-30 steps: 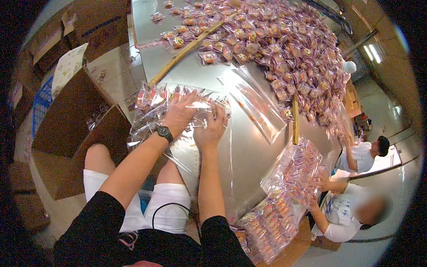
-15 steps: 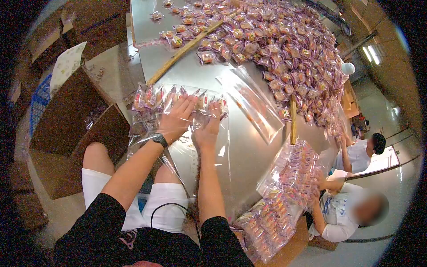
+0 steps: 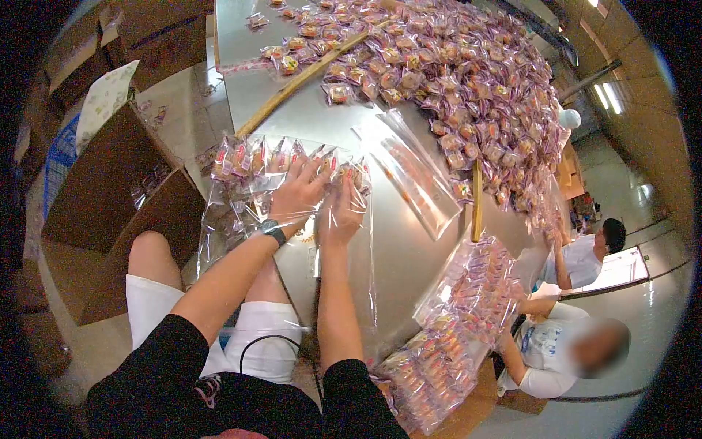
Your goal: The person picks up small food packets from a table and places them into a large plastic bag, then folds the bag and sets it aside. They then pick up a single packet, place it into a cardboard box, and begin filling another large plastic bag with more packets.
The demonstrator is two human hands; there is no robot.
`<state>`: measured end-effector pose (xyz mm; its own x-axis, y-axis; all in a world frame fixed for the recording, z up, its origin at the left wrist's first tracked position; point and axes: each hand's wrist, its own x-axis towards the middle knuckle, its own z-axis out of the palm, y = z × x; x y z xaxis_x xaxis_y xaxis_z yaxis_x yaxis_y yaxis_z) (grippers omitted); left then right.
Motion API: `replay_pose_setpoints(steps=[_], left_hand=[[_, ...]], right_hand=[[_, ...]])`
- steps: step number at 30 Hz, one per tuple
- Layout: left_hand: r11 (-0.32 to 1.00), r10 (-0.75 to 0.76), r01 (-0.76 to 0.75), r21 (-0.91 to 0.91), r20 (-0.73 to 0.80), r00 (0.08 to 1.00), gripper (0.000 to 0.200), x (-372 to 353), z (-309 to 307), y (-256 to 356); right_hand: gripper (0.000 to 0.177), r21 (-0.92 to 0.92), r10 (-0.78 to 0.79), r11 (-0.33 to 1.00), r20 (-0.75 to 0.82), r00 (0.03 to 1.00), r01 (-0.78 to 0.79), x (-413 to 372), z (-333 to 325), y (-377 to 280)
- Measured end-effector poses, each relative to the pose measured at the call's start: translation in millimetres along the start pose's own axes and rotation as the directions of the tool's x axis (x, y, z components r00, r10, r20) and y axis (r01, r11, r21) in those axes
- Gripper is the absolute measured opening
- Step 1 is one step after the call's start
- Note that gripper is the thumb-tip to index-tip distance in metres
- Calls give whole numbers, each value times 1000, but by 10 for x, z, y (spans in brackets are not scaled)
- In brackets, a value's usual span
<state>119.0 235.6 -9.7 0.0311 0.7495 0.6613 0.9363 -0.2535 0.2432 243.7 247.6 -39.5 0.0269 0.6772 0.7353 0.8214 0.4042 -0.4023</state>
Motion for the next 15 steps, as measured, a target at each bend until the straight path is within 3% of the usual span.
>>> replay_pose_setpoints(steps=[3,10,13,15], left_hand=[[983,-76,73,-170,-12,997,38,-33,197,-21],[980,-114,107,-170,-28,993,35,-3,247,-1],[976,-94,79,-201,-67,993,37,13,53,-35],[965,-99,66,-255,-119,988,39,-57,-62,-72]], right_hand=[[40,-12,12,1000,7,1000,-12,-17,-16,12],[36,-55,-98,994,-16,995,97,53,-15,1],[35,18,-111,994,29,993,111,50,54,110],[37,-92,-25,995,77,997,32,24,60,58]])
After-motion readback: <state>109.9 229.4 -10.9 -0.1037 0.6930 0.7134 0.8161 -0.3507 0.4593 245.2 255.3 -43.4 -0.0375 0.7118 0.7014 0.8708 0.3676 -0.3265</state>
